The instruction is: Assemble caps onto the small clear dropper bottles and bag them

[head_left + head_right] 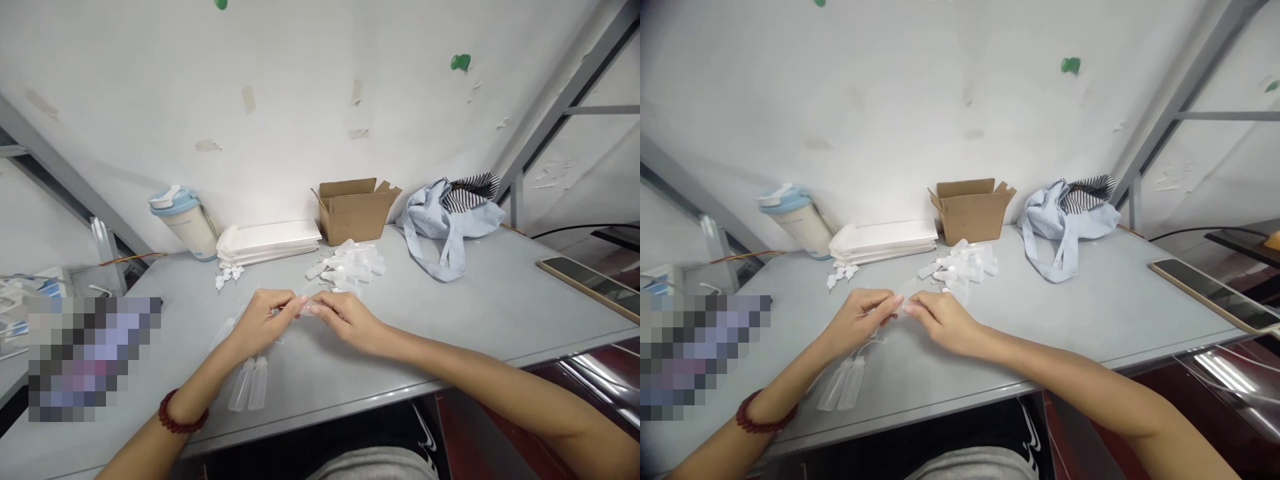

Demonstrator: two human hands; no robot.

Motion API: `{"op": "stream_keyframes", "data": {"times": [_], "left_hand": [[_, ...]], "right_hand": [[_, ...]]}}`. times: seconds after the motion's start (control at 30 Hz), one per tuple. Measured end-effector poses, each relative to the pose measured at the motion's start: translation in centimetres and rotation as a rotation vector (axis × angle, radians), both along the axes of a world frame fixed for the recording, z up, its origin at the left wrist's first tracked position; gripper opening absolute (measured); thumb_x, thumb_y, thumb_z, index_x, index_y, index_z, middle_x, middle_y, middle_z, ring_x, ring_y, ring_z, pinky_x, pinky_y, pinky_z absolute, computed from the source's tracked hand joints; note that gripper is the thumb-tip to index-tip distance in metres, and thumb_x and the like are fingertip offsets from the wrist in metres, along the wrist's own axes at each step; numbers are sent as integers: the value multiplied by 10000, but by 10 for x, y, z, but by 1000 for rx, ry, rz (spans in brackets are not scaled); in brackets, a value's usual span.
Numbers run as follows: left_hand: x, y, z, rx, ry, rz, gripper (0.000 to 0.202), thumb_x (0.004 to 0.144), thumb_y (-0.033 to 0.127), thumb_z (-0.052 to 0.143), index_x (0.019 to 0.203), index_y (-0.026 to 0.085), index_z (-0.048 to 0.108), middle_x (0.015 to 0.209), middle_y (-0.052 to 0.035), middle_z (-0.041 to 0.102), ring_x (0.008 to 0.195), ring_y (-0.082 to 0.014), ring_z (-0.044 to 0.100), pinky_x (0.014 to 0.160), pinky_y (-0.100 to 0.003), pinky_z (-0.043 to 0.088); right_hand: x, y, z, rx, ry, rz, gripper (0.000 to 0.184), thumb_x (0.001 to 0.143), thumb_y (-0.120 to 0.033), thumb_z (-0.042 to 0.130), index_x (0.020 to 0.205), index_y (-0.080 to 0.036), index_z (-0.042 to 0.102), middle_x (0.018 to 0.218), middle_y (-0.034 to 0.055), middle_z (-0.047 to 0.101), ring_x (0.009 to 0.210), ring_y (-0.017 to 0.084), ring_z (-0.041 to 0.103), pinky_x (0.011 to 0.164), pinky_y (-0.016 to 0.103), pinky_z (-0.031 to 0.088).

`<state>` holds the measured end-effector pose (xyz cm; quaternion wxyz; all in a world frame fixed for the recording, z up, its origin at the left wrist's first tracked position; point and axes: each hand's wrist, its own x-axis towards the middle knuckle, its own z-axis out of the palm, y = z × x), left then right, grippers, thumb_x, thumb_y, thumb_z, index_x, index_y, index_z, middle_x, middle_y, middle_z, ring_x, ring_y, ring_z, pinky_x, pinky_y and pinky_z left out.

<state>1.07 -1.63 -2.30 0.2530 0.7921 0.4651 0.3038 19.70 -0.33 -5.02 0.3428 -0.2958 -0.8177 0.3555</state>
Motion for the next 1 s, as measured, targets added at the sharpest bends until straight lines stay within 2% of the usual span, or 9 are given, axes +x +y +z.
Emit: {"op": "stream_keyframes", "data": {"times": [0.1,0.17,0.23,0.37,0.53,0.67,0.8,0.9,1.0], "left_hand": [[3,0,1,-91,-33,9,469,902,405,378,497,169,414,475,48,388,468,-87,378,472,-202,332],[5,0,0,-75,-72,45,443,902,394,376,521,172,422,506,43,409,498,-96,402,499,-206,356],[6,-1,-1,-25,-111,79,409,902,360,385,545,171,449,540,33,449,544,-108,446,548,-212,380],[7,-2,1,31,-147,105,363,902,308,398,596,164,530,589,17,526,597,-121,498,601,-222,392],[-1,0,10,-58,-118,22,394,902,381,397,637,162,590,645,-5,582,645,-142,520,623,-237,401],[-6,1,13,-141,-56,-35,391,883,422,438,651,163,617,666,-7,607,611,-132,496,564,-228,370],[-4,-1,10,-167,-75,-45,407,889,423,430,630,159,599,637,-6,600,593,-129,495,549,-225,371],[-2,-2,5,-67,-59,-32,382,890,388,452,616,157,585,619,0,578,586,-122,498,554,-223,372],[2,-3,0,134,-20,-39,334,895,327,462,632,160,582,597,-3,547,581,-123,487,572,-234,380]], "right_hand": [[1,0,-5,456,-88,-89,298,954,-361,352,1010,-144,547,803,84,602,708,173,540,630,295,446],[2,3,-7,639,-127,-129,287,957,-335,348,1034,-134,538,794,98,605,701,183,544,594,290,452],[3,6,-7,723,-127,-162,254,956,-300,362,1019,-130,539,783,97,609,692,180,549,578,280,454],[3,5,-3,774,-79,-182,205,940,-260,410,1014,-119,539,763,90,616,683,174,560,569,272,456],[6,6,0,824,-16,-217,173,921,-240,452,1036,-137,530,805,96,629,738,184,584,599,290,485],[8,10,-2,820,3,-202,164,913,-233,468,1033,-145,537,845,105,629,790,191,595,640,307,509],[10,11,-1,724,32,-129,171,916,-216,456,1039,-137,544,816,98,624,761,181,582,628,293,488],[12,10,5,514,38,-101,189,923,-255,451,1016,-142,570,791,72,625,687,150,553,609,267,448],[13,11,13,182,15,-72,238,921,-332,447,902,-160,611,712,20,591,599,114,487,575,242,389]]}}
